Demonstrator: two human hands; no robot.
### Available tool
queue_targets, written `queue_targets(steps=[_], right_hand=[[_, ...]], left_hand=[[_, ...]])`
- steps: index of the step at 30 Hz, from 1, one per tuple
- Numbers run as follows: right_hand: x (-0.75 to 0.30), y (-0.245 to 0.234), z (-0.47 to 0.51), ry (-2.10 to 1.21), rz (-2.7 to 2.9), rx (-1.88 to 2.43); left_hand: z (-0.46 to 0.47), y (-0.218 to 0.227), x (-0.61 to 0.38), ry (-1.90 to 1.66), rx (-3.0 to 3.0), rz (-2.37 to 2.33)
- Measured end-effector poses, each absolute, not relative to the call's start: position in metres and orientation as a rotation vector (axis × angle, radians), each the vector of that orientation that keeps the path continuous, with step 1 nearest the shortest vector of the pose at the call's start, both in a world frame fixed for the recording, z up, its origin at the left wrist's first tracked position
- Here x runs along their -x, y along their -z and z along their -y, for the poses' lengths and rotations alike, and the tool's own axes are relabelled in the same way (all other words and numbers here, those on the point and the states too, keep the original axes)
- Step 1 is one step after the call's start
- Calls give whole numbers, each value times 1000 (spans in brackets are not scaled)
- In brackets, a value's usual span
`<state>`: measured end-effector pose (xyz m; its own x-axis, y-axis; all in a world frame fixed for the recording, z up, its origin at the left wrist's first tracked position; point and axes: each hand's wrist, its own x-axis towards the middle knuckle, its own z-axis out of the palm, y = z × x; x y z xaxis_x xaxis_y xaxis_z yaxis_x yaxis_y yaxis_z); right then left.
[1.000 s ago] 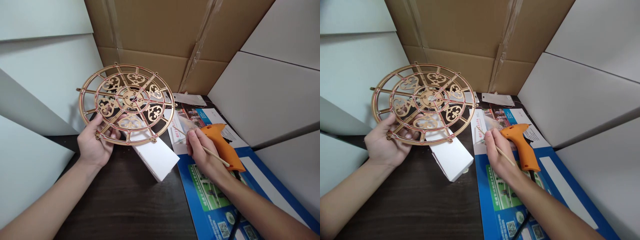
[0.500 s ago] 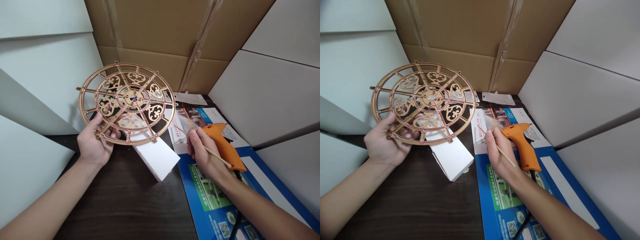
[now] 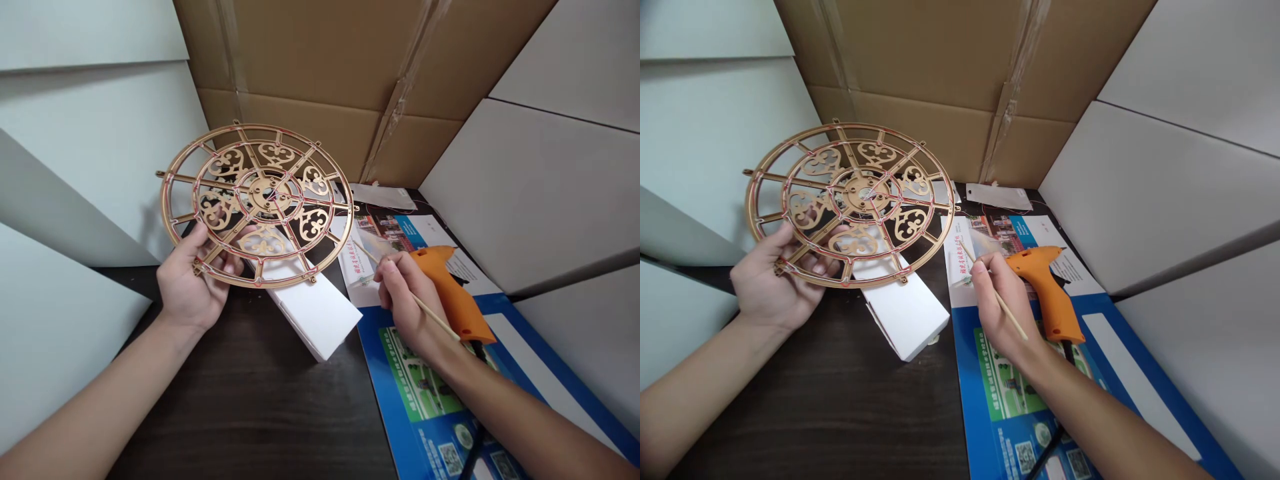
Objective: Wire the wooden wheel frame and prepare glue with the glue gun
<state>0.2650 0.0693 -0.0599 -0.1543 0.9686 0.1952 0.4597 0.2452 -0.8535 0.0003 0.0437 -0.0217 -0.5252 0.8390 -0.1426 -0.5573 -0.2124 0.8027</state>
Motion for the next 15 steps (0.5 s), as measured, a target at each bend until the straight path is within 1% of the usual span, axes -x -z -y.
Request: queue_targets(steps=[15], right_hand=[[-267,58,-67,-725,1694,1205]], left_hand=[[-44,21,-1,-1856,-403,-1037]])
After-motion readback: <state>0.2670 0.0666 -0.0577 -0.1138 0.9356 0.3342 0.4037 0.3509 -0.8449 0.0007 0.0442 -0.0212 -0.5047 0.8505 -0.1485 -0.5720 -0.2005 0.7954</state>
